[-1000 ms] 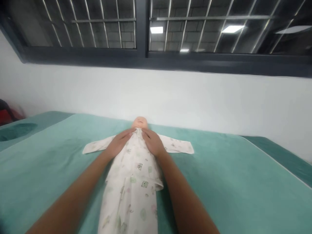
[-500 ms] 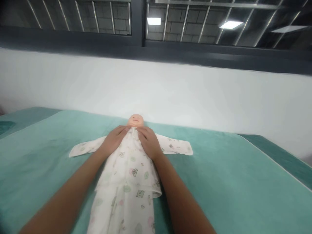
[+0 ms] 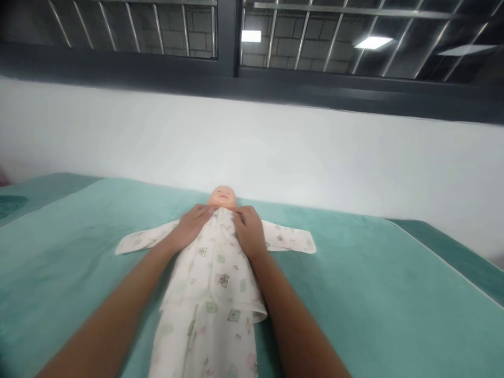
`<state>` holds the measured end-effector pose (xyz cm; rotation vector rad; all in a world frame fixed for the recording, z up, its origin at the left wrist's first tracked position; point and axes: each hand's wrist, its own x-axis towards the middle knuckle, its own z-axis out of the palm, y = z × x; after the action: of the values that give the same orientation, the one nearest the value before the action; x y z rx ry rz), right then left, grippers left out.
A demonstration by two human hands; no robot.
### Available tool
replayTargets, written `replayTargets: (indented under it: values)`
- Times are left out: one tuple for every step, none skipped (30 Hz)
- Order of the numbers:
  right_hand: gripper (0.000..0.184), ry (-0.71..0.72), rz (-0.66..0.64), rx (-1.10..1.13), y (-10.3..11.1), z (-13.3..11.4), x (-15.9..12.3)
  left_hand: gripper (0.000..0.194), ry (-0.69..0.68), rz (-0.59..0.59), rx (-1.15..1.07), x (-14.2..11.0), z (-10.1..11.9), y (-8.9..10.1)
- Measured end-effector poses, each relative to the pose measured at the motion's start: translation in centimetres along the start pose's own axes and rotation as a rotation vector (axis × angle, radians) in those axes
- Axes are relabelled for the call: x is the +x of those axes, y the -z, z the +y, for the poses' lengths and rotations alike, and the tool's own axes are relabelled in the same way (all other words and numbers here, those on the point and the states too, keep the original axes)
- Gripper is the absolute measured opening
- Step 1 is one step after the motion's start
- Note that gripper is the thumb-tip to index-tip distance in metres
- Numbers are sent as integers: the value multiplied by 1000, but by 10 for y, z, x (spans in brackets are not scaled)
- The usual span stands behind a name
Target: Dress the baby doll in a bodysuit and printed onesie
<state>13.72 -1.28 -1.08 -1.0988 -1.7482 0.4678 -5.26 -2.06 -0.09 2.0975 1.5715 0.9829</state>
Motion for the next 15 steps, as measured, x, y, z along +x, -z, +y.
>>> replayTargets:
  values:
    - [25, -10, 32, -17, 0, 1, 0, 44, 26, -5, -30, 0, 1, -1]
    - [25, -13, 34, -27, 0, 2, -1, 43, 42, 2, -70, 0, 3, -1]
    - [26, -12, 14, -31, 0, 2, -1, 42, 37, 20, -112, -1, 5, -1]
    - [27, -12, -14, -31, 1, 1, -1, 41, 4, 39, -145, -2, 8, -1]
    - [28, -17, -44, -28, 2, 0, -1, 40, -38, 45, -165, -2, 11, -1]
    - [30, -26, -73, -25, 3, -2, 0, 40, -75, 34, -169, -3, 14, -1]
    - [31, -37, -101, -22, 4, -3, 0, 40, -99, 14, -156, -3, 17, -1]
    - [32, -43, -127, -19, 4, -5, 0, 40, -109, -6, -132, -4, 19, 0]
    - [33, -43, -149, -15, 5, -7, 1, 40, -106, -16, -102, -4, 21, 0]
    - [34, -37, -168, -10, 6, -8, 1, 40, -98, -15, -73, -4, 22, 0]
    - [35, -27, -182, -4, 6, -9, 1, 40, -89, -6, -49, -4, 22, 0]
    - [36, -14, -190, 0, 6, -10, 1, 40, -83, 2, -34, -4, 22, -1]
    - [37, -4, -195, 2, 6, -10, 1, 40, -80, 7, -27, -4, 22, -1]
    - [37, 3, -195, 2, 6, -9, 1, 40, -79, 6, -28, -4, 22, -1]
    - [37, 5, -190, -1, 6, -8, 1, 40, -79, 4, -34, -4, 21, -1]
